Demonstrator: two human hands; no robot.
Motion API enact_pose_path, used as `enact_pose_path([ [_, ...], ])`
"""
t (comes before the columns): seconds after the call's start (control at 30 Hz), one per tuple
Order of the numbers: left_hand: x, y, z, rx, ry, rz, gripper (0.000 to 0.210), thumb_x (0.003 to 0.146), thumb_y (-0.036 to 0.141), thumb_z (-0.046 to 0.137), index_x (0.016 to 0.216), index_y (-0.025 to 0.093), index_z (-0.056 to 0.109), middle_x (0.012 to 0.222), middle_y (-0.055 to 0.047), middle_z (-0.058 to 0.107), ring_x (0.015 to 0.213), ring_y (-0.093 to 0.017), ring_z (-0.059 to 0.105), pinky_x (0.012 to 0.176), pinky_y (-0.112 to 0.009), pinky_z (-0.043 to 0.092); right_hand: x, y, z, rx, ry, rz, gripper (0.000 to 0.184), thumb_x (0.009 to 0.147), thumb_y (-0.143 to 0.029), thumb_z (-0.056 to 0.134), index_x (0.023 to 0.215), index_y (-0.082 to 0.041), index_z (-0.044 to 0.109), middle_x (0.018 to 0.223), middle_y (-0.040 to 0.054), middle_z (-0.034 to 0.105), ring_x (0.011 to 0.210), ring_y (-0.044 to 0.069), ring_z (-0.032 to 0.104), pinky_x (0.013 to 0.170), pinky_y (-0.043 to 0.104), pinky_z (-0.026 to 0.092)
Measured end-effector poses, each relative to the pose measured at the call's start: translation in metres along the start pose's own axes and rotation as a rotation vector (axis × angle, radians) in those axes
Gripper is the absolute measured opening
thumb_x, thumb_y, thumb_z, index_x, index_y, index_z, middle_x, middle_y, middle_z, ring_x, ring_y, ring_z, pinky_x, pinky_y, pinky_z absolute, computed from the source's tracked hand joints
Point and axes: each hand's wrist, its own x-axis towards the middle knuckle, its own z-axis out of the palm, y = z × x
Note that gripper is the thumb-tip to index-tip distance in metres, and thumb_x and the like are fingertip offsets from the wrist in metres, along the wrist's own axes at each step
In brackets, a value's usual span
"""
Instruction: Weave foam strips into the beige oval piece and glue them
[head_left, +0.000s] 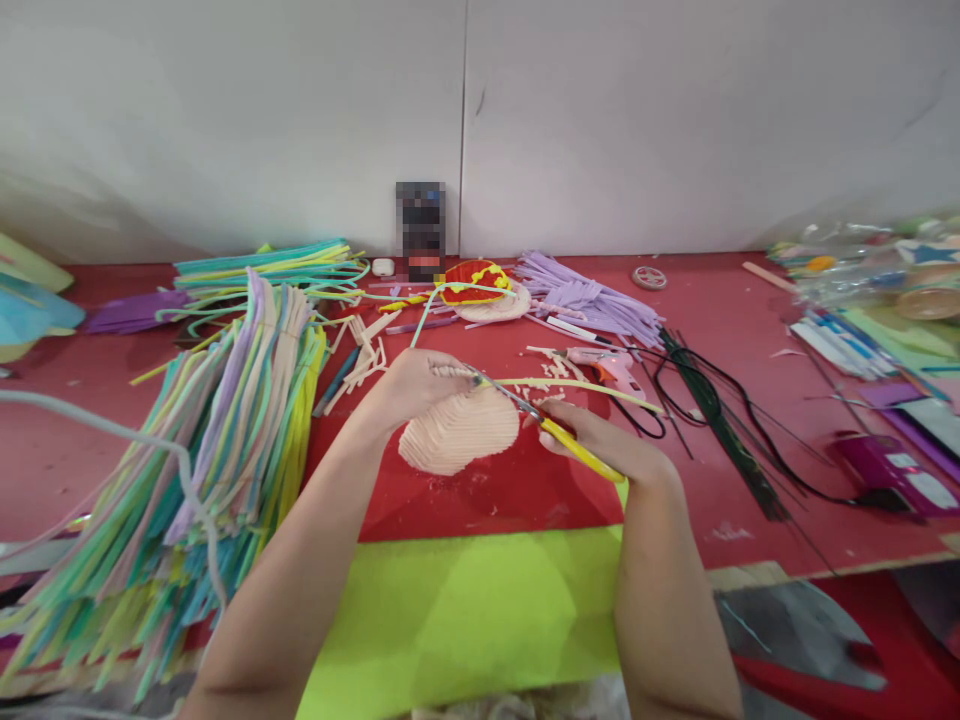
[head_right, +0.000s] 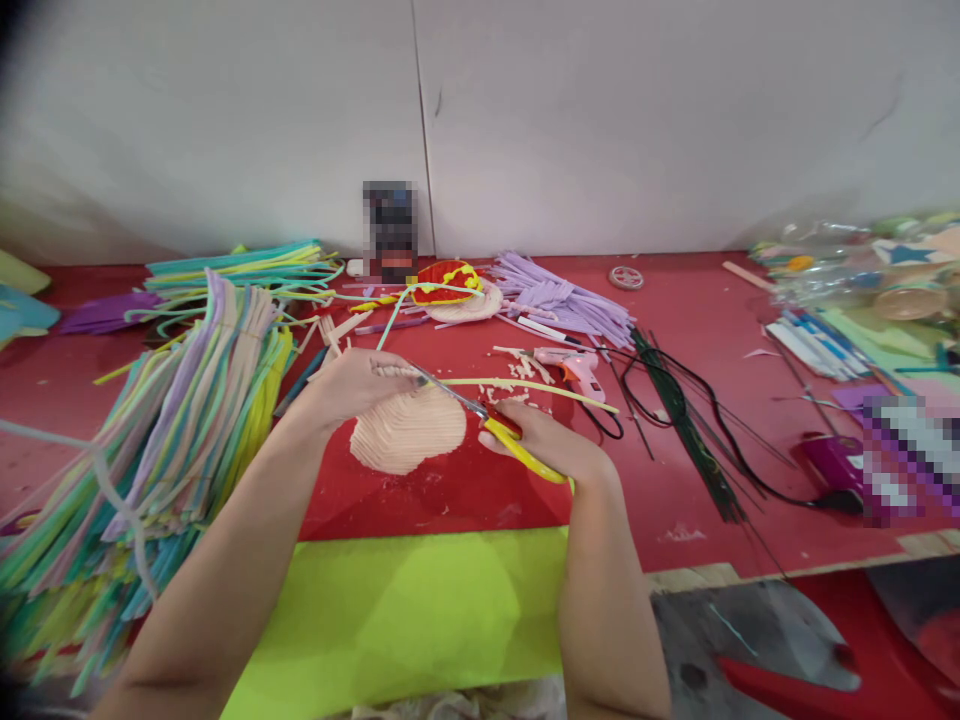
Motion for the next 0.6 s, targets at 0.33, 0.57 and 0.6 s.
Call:
enact_pose_path([
  [0.33, 0.0008, 0.002, 0.0033, 0.026, 0.036, -0.006, 0.014, 0.071, 0.031, 0.069, 0.078, 0.02, 0.074, 0.078, -0.002, 0.074, 0.073, -0.015, 0.065, 0.064, -0.023, 0.047, -0.0001, -0.0023, -0.0013, 0.01, 0.002, -0.034, 0.048, 0.081, -0.056, 0.053, 0.114, -0.022, 0.058, 0.115, 0.0096, 0.064, 0.109, 0.027, 0.058, 0.095, 0.04, 0.044],
  [0.57, 0.0036, -0.0034, 0.0039, 0.012, 0.013, 0.006, 0.014, 0.071, 0.032, 0.068, 0.077, 0.02, 0.074, 0.077, -0.002, 0.073, 0.073, -0.015, 0.065, 0.065, -0.023, 0.047, 0.0004, 0.0005, 0.0, -0.012, 0.0, -0.017, 0.051, 0.082, -0.058, 0.051, 0.117, -0.02, 0.055, 0.119, 0.0112, 0.061, 0.109, 0.027, 0.057, 0.096, 0.041, 0.043],
  [0.6, 0.0038, -0.0032, 0.004, 0.018, 0.009, 0.008, 0.014, 0.072, 0.032, 0.068, 0.076, 0.02, 0.074, 0.077, -0.002, 0.073, 0.073, -0.015, 0.065, 0.065, -0.023, 0.047, 0.0005, 0.002, 0.0008, -0.017, -0.001, -0.01, 0.053, 0.082, -0.058, 0.052, 0.119, -0.02, 0.054, 0.121, 0.0119, 0.06, 0.111, 0.028, 0.057, 0.098, 0.042, 0.043],
])
